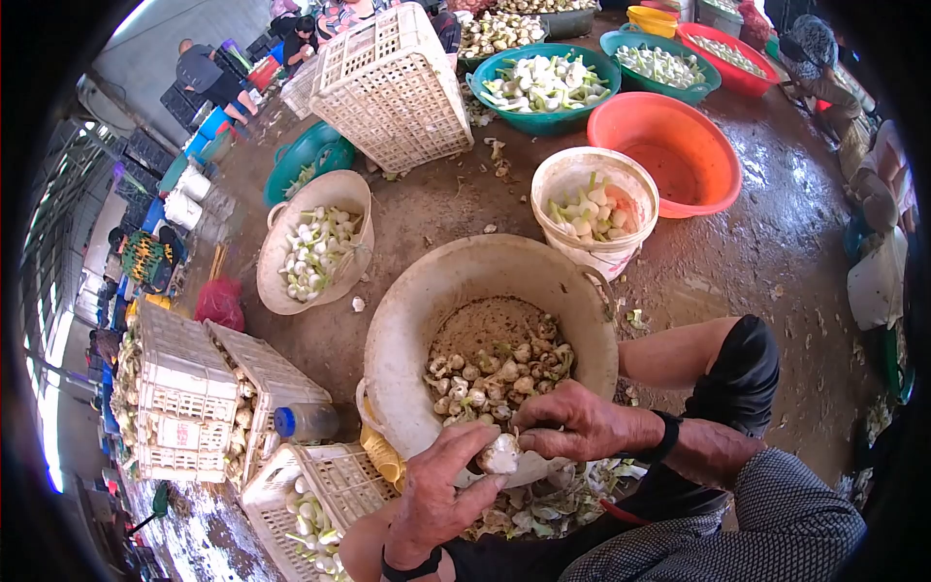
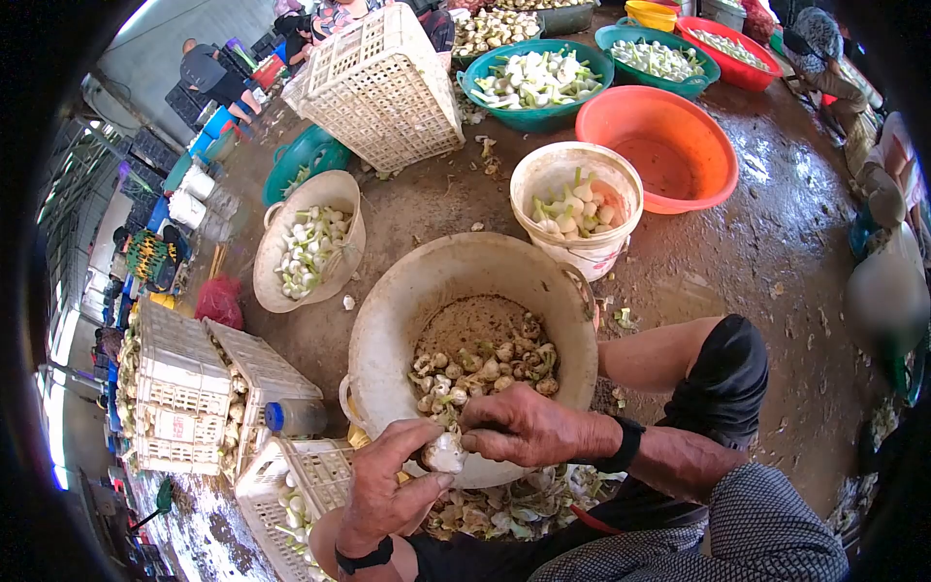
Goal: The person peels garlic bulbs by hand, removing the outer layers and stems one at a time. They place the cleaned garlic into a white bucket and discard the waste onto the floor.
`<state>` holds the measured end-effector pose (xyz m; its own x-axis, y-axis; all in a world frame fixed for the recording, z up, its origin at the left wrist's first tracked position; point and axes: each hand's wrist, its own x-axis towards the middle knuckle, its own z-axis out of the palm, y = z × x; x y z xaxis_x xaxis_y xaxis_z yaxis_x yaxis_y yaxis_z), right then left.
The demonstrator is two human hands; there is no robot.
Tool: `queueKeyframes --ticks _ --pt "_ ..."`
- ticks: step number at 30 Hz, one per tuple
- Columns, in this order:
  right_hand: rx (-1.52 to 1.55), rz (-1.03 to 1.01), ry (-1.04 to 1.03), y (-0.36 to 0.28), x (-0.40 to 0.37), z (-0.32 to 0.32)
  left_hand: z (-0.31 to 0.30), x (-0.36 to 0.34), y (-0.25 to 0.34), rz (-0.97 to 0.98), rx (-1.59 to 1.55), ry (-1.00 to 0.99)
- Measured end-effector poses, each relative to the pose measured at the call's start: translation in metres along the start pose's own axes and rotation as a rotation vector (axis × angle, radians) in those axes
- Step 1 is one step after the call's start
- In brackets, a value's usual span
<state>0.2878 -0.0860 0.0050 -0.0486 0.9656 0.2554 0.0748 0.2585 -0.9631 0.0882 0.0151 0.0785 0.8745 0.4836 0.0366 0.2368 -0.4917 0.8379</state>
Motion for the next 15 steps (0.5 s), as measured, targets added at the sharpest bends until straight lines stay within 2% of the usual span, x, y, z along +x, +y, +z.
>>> queueKeyframes --ticks 8,10,14,15 --pt "-0.088 -0.073 0.104 0.0 -0.001 0.008 -0.002 0.001 0.002 0.001 -0.018 -0.012" --pt "0.182 0.25 0.049 -0.012 -0.001 0.005 -0.004 0.001 -0.001 0.082 -0.019 -0.021" --pt "0.318 0.338 0.027 -0.015 0.0 0.001 -0.009 -0.001 0.002 0.013 -0.087 0.001" --pt "0.192 0.214 0.019 -0.013 0.001 0.001 -0.009 0.0 0.002 0.01 -0.071 -0.006"
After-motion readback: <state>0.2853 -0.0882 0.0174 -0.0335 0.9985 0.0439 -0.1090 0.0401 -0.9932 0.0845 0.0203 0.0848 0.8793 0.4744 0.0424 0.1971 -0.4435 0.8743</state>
